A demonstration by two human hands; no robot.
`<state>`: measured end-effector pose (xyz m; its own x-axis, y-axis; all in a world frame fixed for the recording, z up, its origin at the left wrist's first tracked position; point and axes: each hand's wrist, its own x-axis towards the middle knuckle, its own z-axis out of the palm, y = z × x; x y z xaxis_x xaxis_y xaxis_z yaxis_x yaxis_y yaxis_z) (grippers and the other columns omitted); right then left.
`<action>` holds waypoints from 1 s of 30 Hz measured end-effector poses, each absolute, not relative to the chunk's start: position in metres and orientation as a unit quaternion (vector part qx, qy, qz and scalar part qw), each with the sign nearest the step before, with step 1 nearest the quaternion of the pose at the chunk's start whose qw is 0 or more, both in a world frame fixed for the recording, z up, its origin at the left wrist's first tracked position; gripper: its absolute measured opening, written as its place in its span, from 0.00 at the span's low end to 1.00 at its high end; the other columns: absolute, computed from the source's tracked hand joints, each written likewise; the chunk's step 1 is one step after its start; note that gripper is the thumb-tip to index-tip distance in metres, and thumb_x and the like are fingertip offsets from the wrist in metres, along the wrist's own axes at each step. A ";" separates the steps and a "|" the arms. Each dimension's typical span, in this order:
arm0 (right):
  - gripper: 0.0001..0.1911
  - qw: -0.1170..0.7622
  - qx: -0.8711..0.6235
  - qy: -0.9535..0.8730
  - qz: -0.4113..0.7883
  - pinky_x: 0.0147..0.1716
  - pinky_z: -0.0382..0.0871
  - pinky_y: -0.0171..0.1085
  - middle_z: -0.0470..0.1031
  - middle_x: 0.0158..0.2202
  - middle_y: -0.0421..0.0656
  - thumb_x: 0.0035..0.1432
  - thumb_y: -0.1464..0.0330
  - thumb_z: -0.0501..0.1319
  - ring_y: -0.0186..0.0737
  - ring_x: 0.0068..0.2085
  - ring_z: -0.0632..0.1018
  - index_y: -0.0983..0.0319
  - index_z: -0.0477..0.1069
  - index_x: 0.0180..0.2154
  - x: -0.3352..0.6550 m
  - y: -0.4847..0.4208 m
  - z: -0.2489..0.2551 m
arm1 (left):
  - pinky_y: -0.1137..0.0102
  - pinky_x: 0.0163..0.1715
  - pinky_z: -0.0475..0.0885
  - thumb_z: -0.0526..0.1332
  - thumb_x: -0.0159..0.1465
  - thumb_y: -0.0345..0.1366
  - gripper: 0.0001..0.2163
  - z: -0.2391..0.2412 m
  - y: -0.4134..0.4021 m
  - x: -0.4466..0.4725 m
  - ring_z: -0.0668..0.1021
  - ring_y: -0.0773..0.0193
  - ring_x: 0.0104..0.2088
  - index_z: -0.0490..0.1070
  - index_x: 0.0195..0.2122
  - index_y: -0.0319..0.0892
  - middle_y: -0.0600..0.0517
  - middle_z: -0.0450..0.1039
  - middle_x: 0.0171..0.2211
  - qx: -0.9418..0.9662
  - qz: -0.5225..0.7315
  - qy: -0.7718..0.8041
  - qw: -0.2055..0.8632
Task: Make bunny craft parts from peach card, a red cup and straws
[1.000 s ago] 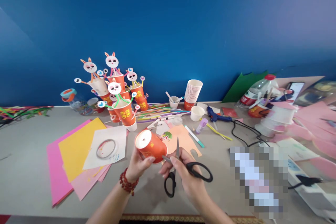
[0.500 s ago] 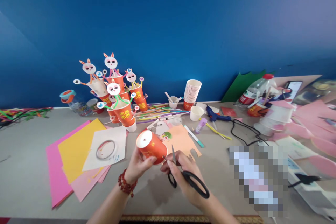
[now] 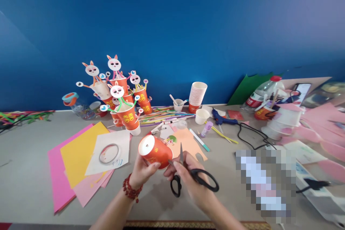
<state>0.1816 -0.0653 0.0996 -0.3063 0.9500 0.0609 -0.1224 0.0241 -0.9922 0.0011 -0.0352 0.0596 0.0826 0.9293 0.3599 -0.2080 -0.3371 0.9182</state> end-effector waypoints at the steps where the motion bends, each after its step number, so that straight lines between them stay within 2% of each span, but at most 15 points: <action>1: 0.12 0.471 -0.363 -0.525 0.609 0.33 0.74 0.37 0.81 0.30 0.44 0.66 0.59 0.57 0.40 0.30 0.81 0.60 0.66 0.34 0.180 -0.065 0.099 | 0.60 0.43 0.75 0.68 0.57 0.47 0.25 0.061 -0.035 0.002 0.80 0.49 0.43 0.68 0.52 0.41 0.40 0.76 0.47 0.566 0.594 0.318 0.474; 7: 0.13 0.524 -0.329 -0.408 0.671 0.29 0.70 0.35 0.80 0.26 0.43 0.66 0.61 0.58 0.37 0.25 0.78 0.61 0.66 0.31 0.173 -0.061 0.095 | 0.57 0.46 0.74 0.70 0.54 0.41 0.25 0.070 -0.036 0.004 0.79 0.48 0.44 0.67 0.51 0.43 0.42 0.75 0.45 0.582 0.632 0.300 0.416; 11: 0.12 0.524 -0.322 -0.414 0.671 0.30 0.71 0.36 0.80 0.27 0.43 0.65 0.60 0.59 0.38 0.26 0.79 0.61 0.66 0.32 0.174 -0.062 0.095 | 0.59 0.40 0.77 0.70 0.54 0.43 0.27 0.055 -0.036 0.001 0.80 0.48 0.42 0.66 0.53 0.41 0.40 0.76 0.46 0.550 0.620 0.323 0.457; 15: 0.13 0.501 -0.347 -0.472 0.637 0.31 0.73 0.37 0.80 0.27 0.42 0.64 0.58 0.59 0.38 0.28 0.80 0.61 0.65 0.32 0.177 -0.063 0.097 | 0.61 0.37 0.77 0.70 0.53 0.43 0.25 0.035 -0.036 -0.004 0.81 0.51 0.39 0.68 0.51 0.42 0.44 0.79 0.42 0.491 0.631 0.366 0.476; 20: 0.13 0.433 -0.396 -0.560 0.585 0.34 0.74 0.39 0.81 0.31 0.44 0.67 0.58 0.54 0.41 0.32 0.80 0.60 0.65 0.34 0.183 -0.064 0.102 | 0.58 0.43 0.76 0.69 0.55 0.45 0.28 0.039 -0.034 -0.005 0.79 0.48 0.44 0.66 0.55 0.42 0.42 0.76 0.49 0.479 0.586 0.351 0.551; 25: 0.10 0.358 -0.422 -0.707 0.440 0.32 0.70 0.36 0.80 0.31 0.42 0.68 0.63 0.51 0.40 0.32 0.80 0.58 0.63 0.33 0.188 -0.060 0.104 | 0.60 0.41 0.75 0.67 0.58 0.45 0.23 0.051 -0.031 -0.005 0.79 0.50 0.41 0.69 0.51 0.40 0.43 0.78 0.44 0.486 0.542 0.372 0.576; 28: 0.09 0.313 -0.397 -0.816 0.280 0.32 0.66 0.37 0.78 0.29 0.42 0.66 0.69 0.52 0.42 0.31 0.78 0.58 0.65 0.32 0.192 -0.053 0.101 | 0.60 0.45 0.74 0.66 0.59 0.43 0.23 0.058 -0.029 -0.004 0.78 0.49 0.46 0.69 0.54 0.40 0.43 0.76 0.49 0.492 0.519 0.390 0.581; 30: 0.10 0.296 -0.365 -0.856 0.216 0.35 0.65 0.38 0.77 0.28 0.42 0.65 0.70 0.52 0.42 0.31 0.76 0.59 0.67 0.30 0.195 -0.048 0.101 | 0.61 0.49 0.72 0.66 0.60 0.41 0.24 0.064 -0.028 -0.005 0.76 0.48 0.50 0.67 0.56 0.41 0.43 0.74 0.53 0.504 0.508 0.399 0.573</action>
